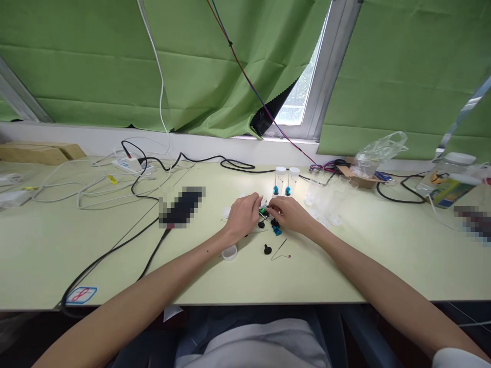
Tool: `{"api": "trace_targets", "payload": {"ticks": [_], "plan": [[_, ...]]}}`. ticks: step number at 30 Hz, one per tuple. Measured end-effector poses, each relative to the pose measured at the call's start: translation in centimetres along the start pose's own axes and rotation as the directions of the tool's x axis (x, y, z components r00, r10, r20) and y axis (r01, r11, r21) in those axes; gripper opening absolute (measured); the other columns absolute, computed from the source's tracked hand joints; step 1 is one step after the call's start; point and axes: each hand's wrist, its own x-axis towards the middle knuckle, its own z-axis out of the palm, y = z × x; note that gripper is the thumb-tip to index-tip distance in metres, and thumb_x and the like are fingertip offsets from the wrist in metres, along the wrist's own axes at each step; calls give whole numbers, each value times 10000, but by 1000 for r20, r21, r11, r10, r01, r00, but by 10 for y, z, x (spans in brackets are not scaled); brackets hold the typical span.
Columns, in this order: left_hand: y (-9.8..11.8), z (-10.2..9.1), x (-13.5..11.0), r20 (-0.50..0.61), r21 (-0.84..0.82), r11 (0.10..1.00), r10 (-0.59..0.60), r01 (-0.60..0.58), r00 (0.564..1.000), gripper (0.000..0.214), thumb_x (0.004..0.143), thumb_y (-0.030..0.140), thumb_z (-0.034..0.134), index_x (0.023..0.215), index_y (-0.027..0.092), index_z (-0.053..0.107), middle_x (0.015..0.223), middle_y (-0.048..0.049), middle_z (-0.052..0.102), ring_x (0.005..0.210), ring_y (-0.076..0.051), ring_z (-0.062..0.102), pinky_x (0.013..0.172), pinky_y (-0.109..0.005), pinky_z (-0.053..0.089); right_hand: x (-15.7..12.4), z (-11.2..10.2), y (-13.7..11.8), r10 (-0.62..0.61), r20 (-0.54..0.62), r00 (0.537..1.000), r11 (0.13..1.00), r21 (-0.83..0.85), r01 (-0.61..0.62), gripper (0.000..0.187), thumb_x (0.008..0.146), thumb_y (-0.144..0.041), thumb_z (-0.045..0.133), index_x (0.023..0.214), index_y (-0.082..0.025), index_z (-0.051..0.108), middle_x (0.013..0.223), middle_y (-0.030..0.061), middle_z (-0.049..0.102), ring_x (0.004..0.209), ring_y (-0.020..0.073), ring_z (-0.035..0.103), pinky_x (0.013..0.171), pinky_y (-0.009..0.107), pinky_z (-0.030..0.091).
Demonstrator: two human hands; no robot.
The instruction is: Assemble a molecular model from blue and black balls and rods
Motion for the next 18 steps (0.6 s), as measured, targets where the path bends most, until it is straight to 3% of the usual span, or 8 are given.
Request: {"api": "trace_targets", "payload": {"ticks": [6, 9, 12, 18], "plan": [[-1, -3, 2, -116, -76, 997, -7, -2, 993, 249, 970, 282, 449, 766, 192, 560, 727, -5, 597, 618, -138, 474, 632, -273, 356, 1, -4, -2, -74, -88, 993, 996, 41, 77, 204, 969, -237, 475, 788, -178, 547, 699, 15, 561, 618, 129, 476, 598, 255, 334], [-1, -4, 3, -163, -96, 995, -9, -7, 987, 240, 961, 266, 468, 744, 187, 537, 712, 3, 560, 621, -130, 452, 624, -269, 343, 0, -10, -7, -99, -122, 988, 995, 6, 101, 310, 975, -274, 452, 681, -185, 493, 623, -1, 514, 558, 117, 419, 564, 258, 298], [0, -4, 3, -163, -106, 994, -9, -8, 987, 295, 951, 248, 469, 663, 194, 433, 620, 26, 449, 578, -127, 372, 588, -275, 297, -3, -17, -14, -101, -49, 994, 993, -60, 98, 354, 962, -311, 465, 632, -185, 489, 541, -14, 489, 497, 109, 377, 539, 264, 253], [0, -4, 5, -173, -148, 989, -25, -1, 985, 356, 937, 237, 471, 626, 200, 302, 580, 40, 332, 560, -122, 282, 566, -281, 255, -8, -20, -30, -51, 165, 985, 967, -240, 90, 220, 904, -296, 519, 725, -186, 584, 548, 11, 567, 495, 129, 428, 542, 272, 212]]}}
